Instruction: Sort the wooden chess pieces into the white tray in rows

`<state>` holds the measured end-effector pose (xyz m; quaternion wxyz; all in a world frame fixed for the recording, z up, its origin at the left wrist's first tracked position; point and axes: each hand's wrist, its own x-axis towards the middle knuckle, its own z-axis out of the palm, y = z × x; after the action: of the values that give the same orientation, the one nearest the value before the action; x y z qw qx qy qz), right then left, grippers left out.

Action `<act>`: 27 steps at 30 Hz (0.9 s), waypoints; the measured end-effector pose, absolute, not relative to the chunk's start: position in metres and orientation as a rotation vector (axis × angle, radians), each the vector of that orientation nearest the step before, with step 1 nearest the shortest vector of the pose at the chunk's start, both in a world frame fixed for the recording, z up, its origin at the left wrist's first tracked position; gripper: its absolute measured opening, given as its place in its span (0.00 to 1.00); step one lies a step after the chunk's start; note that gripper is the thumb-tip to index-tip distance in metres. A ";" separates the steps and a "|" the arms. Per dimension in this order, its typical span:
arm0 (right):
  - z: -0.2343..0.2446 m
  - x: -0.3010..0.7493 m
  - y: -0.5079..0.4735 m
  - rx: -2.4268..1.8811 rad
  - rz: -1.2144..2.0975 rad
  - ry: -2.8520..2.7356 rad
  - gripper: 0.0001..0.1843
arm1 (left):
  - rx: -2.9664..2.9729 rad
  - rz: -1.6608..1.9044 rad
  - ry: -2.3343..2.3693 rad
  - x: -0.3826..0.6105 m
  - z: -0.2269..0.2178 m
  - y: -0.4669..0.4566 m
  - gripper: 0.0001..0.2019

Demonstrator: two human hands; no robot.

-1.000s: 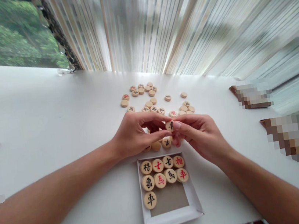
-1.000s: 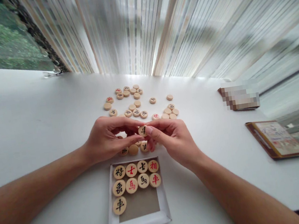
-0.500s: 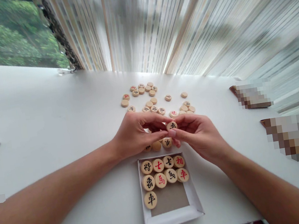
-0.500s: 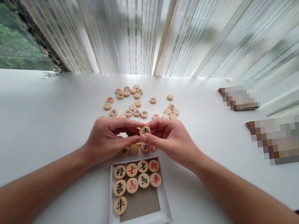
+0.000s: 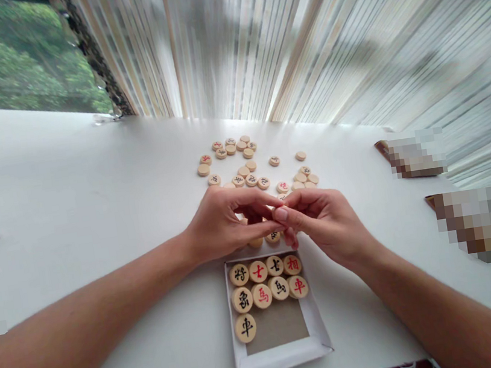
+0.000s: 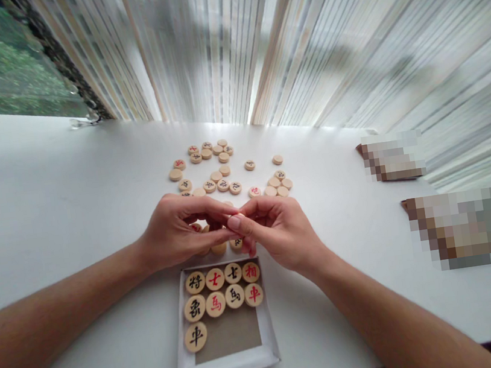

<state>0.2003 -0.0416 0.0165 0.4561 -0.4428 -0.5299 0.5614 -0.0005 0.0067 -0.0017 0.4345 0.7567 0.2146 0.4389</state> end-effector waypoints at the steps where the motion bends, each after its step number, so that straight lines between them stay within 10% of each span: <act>1: 0.017 0.200 -0.042 -1.092 1.383 -1.317 0.18 | 1.884 1.092 0.533 0.000 -0.001 0.007 0.11; 27: 0.007 0.211 -0.039 -0.803 1.508 -1.303 0.10 | 1.713 1.107 0.482 -0.002 -0.003 0.009 0.14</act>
<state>0.2114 -0.0385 0.0068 0.4764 -0.3287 -0.5332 0.6170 -0.0020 0.0093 -0.0028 0.4994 0.7083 0.1992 0.4575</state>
